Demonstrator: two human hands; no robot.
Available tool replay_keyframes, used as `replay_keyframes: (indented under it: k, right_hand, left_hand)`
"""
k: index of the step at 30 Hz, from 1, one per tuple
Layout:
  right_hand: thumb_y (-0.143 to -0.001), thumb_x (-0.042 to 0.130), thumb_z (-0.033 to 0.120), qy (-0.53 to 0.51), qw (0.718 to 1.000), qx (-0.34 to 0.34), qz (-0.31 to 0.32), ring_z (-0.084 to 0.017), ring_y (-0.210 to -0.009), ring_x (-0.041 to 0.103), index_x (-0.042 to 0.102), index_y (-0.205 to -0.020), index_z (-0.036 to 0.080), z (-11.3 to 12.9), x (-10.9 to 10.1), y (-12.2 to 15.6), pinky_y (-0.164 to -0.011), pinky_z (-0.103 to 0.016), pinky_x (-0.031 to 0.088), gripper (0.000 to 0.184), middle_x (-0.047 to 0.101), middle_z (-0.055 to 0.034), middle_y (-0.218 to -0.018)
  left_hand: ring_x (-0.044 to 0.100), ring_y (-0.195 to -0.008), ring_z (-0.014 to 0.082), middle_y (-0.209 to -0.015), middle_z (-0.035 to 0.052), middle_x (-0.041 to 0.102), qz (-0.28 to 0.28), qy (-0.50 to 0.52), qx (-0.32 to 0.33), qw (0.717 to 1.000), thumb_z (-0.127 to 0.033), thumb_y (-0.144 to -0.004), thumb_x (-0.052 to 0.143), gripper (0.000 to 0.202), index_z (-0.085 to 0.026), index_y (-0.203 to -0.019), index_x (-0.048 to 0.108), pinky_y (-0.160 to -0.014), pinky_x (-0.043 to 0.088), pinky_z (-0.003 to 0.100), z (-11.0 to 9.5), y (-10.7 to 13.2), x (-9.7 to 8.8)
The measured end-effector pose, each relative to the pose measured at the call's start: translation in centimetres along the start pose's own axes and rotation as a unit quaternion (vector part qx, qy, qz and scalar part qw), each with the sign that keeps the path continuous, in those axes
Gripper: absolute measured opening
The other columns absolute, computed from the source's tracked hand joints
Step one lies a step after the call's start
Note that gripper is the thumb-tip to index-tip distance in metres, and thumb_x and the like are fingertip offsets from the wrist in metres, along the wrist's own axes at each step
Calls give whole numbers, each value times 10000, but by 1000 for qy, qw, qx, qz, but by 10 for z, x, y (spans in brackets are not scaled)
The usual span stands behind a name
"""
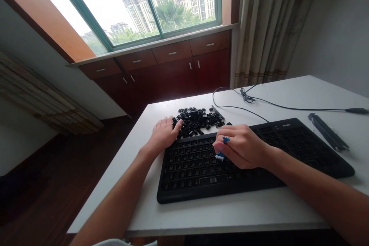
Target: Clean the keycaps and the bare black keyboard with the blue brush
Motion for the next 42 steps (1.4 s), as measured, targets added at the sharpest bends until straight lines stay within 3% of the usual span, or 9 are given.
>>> replay_keyframes:
  k: [5, 11, 16, 21, 31, 38, 42]
  right_hand:
    - [-1109, 407, 274, -128, 991, 44, -12, -104, -639, 538, 680, -743, 144, -4, -1, 1, -649, -264, 438, 475, 646, -28, -693]
    - [-1118, 393, 293, -184, 981, 53, -5, -85, -636, 565, 670, -710, 150, -5, 0, 1, -700, -244, 458, 513, 677, -12, -678]
    - [-1109, 398, 318, -107, 993, 40, 42, -102, -614, 556, 672, -695, 144, -4, 8, 2, -670, -268, 460, 526, 658, -29, -667]
    - [-1102, 407, 307, -31, 999, 39, 21, -121, -645, 573, 691, -710, 119, -8, 2, 3, -628, -272, 457, 519, 648, -60, -697]
    - [-1106, 391, 299, -118, 993, 24, -7, -95, -591, 508, 634, -660, 148, -2, -2, -1, -647, -261, 444, 530, 632, -16, -634]
    - [-1079, 446, 290, -54, 998, 8, 30, -95, -551, 528, 620, -606, 150, 3, 8, 2, -587, -261, 425, 524, 603, -18, -601]
    - [-1082, 445, 296, -26, 1000, 4, 17, -99, -543, 527, 631, -613, 154, 3, 6, 2, -575, -268, 414, 524, 610, -16, -605]
  left_hand:
    - [359, -1570, 394, -1673, 284, 389, -2, -4, 5, 1000, -743, -1030, 175, 957, -14, -1611, 390, -1248, 288, 511, 2, -2, 1]
    - [426, -1528, 392, -1621, 267, 478, -15, -6, 18, 1000, -756, -1023, 171, 954, -32, -1577, 452, -1235, 320, 487, 3, -7, 3]
    - [365, -1566, 402, -1653, 266, 434, -9, -8, 16, 1000, -759, -1024, 157, 964, -35, -1590, 445, -1256, 284, 525, 4, -6, 4]
    - [355, -1569, 407, -1654, 260, 434, -10, -7, 20, 1000, -738, -1033, 165, 943, -38, -1605, 432, -1256, 286, 553, 5, -6, 6]
    - [405, -1544, 399, -1632, 264, 465, -27, -8, 19, 999, -704, -1040, 226, 902, -23, -1589, 445, -1251, 315, 539, 4, -7, 3]
    - [414, -1538, 400, -1597, 275, 504, -17, -28, 21, 999, -714, -1035, 187, 899, -30, -1485, 561, -1236, 333, 531, 4, -8, 4]
    - [419, -1532, 406, -1587, 281, 511, -6, -31, 26, 999, -720, -1027, 163, 924, -23, -1498, 546, -1224, 342, 532, 4, -9, 6]
Point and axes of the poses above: each hand's wrist, its own y-axis away from the middle knuckle, its own x-axis out of the palm, z = x × y, the point moved 8 cm from there along -y, towards the middle knuckle
